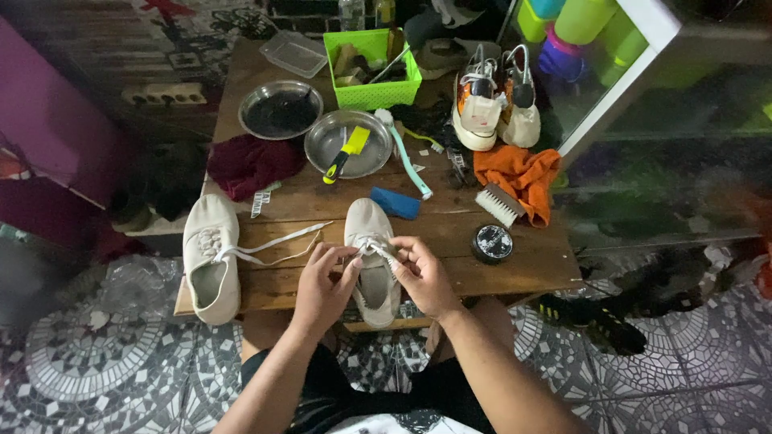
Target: Removing shoelaces from a pair of white sneakers on a wooden workbench.
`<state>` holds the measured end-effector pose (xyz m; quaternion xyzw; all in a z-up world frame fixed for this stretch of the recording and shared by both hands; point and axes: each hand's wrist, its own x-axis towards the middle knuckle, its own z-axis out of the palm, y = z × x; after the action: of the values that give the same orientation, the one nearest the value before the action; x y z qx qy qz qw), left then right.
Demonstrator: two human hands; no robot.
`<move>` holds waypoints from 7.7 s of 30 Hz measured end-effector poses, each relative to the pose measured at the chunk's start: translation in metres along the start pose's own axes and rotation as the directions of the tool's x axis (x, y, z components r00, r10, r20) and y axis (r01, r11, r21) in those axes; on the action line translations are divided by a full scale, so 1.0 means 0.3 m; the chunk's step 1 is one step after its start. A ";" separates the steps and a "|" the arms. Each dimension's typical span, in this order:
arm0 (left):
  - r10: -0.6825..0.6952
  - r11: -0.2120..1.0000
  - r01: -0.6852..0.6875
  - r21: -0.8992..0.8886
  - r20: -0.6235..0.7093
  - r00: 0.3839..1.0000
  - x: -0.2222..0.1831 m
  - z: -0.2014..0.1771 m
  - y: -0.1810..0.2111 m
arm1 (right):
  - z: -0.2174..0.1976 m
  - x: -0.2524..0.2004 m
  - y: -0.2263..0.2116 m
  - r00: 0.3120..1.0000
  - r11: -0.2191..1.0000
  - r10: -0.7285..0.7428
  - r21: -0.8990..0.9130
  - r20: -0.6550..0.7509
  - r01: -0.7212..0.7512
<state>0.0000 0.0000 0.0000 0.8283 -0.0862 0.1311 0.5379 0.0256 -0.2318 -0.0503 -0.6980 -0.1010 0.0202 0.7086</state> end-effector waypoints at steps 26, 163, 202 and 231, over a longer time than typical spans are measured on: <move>-0.226 0.683 0.225 -0.695 0.092 0.970 0.116 -0.016 -0.275 | 0.059 0.170 -0.051 0.979 0.997 0.040 0.050 0.200 -0.051; 0.127 0.872 -0.230 0.433 0.254 0.959 0.157 0.056 -0.153 | 0.178 0.140 -0.346 0.927 0.825 0.375 -0.461 0.011 -0.328; 0.043 0.991 -0.058 0.122 0.127 0.991 0.071 -0.007 -0.108 | 0.106 0.169 -0.148 0.996 0.821 0.056 -0.571 0.074 -0.004; -0.279 0.706 0.357 -0.611 0.224 0.934 0.108 0.011 -0.178 | 0.033 0.232 -0.071 0.934 0.990 0.139 -0.074 0.330 -0.121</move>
<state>0.0464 0.0187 -0.0375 0.6020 -0.0122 -0.0490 0.7969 0.0895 -0.2107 -0.0211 -0.7080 -0.1739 0.1823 0.6597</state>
